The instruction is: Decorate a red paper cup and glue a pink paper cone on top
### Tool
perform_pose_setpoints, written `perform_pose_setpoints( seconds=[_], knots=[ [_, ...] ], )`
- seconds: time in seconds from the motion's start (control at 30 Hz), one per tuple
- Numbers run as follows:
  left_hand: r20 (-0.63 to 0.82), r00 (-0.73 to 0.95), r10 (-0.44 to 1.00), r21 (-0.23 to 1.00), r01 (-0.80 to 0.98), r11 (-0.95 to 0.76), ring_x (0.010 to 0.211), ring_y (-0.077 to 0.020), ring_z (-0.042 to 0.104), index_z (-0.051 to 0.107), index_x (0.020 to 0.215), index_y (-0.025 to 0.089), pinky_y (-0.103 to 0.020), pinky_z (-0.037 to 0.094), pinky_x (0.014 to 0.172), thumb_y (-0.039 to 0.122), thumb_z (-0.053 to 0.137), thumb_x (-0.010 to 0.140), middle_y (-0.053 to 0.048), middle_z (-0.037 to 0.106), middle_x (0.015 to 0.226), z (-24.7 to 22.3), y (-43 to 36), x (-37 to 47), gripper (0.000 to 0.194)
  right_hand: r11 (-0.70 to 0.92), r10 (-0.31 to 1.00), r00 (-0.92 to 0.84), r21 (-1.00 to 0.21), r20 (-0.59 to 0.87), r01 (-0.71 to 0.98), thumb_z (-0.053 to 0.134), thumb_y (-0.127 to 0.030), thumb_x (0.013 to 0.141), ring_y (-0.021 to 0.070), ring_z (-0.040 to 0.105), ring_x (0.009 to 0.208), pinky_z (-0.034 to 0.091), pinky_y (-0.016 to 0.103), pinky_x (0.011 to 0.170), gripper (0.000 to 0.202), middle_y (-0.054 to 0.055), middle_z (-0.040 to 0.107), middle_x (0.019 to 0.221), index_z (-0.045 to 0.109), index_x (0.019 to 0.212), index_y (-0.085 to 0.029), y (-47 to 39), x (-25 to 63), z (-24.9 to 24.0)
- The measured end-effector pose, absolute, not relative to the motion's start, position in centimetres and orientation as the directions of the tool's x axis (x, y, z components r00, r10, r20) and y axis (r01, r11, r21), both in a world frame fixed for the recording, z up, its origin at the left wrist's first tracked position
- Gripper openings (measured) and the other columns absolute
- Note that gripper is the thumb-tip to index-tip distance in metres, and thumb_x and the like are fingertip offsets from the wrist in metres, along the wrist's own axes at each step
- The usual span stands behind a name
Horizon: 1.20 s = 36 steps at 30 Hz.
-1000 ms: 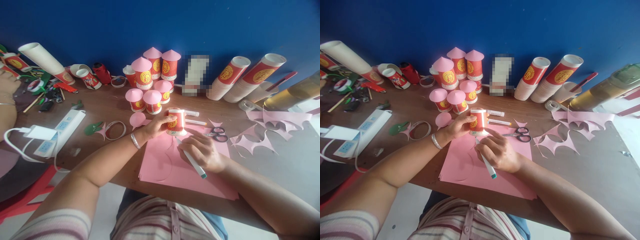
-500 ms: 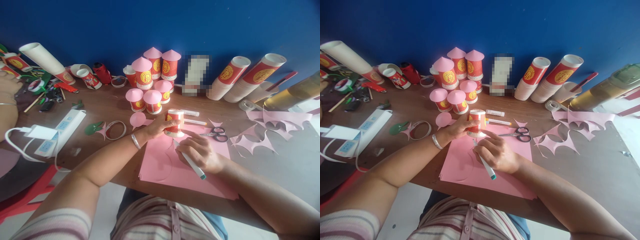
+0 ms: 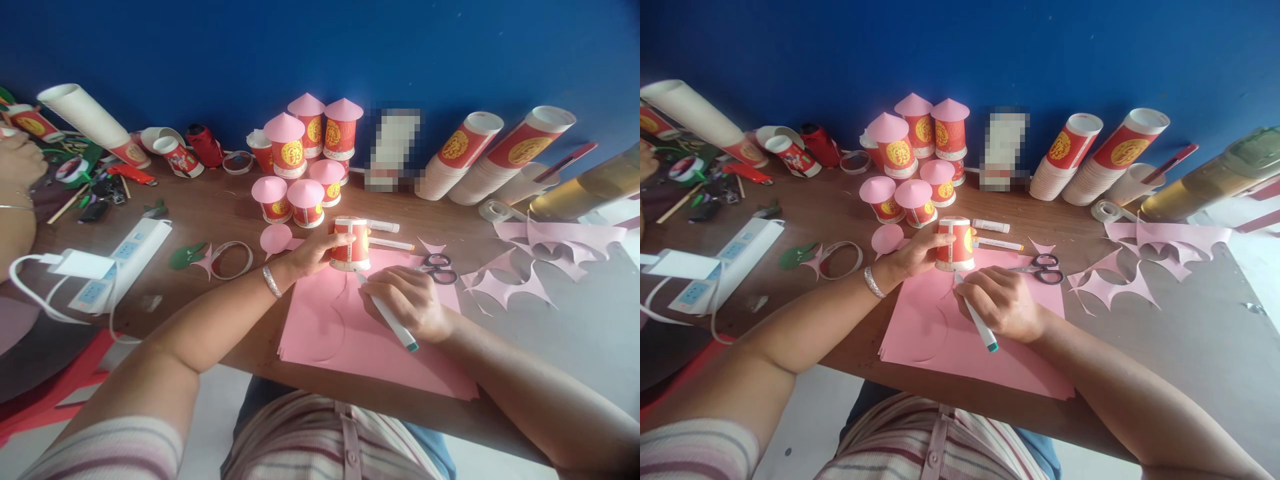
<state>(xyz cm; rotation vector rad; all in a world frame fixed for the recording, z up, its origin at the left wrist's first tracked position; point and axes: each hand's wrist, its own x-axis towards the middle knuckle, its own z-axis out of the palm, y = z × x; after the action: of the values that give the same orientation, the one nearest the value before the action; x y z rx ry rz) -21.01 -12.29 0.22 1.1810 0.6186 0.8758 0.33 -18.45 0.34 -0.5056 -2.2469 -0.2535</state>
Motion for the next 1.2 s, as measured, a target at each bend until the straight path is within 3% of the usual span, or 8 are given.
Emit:
perform_pose_setpoints(
  seconds=[0.13, 0.3, 0.57, 0.87, 1.2],
  knots=[
    [0.035, 0.555, 0.831, 0.959, -0.253, 0.129, 0.104, -0.0266, 0.069, 0.074, 0.104, 0.016, -0.039, 0.053, 0.092, 0.045, 0.074, 0.088, -0.010, 0.075, 0.102, -0.02, -12.12, -21.20, 0.033, 0.904, 0.269, -0.605, 0.021, 0.749, 0.427, 0.064, -0.003, 0.094, 0.0125, 0.062, 0.062, 0.054, 0.027, 0.057, 0.020, -0.004, 0.065, 0.072, 0.059, 0.101, -0.020, -18.39, 0.35, 0.37],
    [0.040, 0.548, 0.836, 0.962, -0.246, 0.116, 0.107, -0.0273, 0.069, 0.075, 0.105, 0.017, -0.040, 0.052, 0.093, 0.045, 0.075, 0.087, -0.010, 0.076, 0.104, -0.09, -12.03, -21.26, 0.033, 0.905, 0.258, -0.608, 0.032, 0.751, 0.423, 0.064, -0.001, 0.094, 0.0127, 0.061, 0.060, 0.051, 0.027, 0.055, 0.019, -0.003, 0.064, 0.071, 0.058, 0.100, -0.019, -18.39, 0.34, 0.32],
    [0.038, 0.586, 0.809, 0.962, -0.241, 0.129, 0.096, -0.0248, 0.067, 0.070, 0.106, 0.016, -0.036, 0.051, 0.082, 0.045, 0.071, 0.089, -0.009, 0.072, 0.100, 0.07, -12.24, -21.22, 0.033, 0.914, 0.289, -0.633, -0.011, 0.718, 0.405, 0.065, -0.002, 0.095, 0.0119, 0.062, 0.062, 0.050, 0.025, 0.054, 0.019, -0.003, 0.065, 0.074, 0.058, 0.103, -0.018, -18.46, 0.41, 0.46],
    [0.085, 0.583, 0.808, 0.988, -0.154, 0.007, 0.092, -0.0239, 0.064, 0.069, 0.107, 0.017, -0.038, 0.050, 0.086, 0.043, 0.065, 0.093, -0.008, 0.071, 0.096, 0.54, -12.28, -21.49, 0.029, 0.928, 0.304, -0.660, -0.058, 0.687, 0.368, 0.065, -0.004, 0.098, 0.0141, 0.068, 0.068, 0.055, 0.026, 0.058, 0.017, 0.000, 0.069, 0.078, 0.059, 0.107, -0.017, -18.48, 0.40, 0.72],
    [0.057, 0.601, 0.797, 0.973, -0.211, 0.090, 0.085, -0.0212, 0.061, 0.067, 0.101, 0.017, -0.035, 0.049, 0.079, 0.045, 0.072, 0.088, -0.007, 0.067, 0.092, 0.41, -12.38, -21.06, 0.032, 0.924, 0.333, -0.681, -0.081, 0.652, 0.374, 0.063, -0.004, 0.099, 0.0128, 0.066, 0.067, 0.052, 0.026, 0.059, 0.018, -0.001, 0.069, 0.080, 0.058, 0.108, -0.018, -18.45, 0.41, 0.76]
  ],
)
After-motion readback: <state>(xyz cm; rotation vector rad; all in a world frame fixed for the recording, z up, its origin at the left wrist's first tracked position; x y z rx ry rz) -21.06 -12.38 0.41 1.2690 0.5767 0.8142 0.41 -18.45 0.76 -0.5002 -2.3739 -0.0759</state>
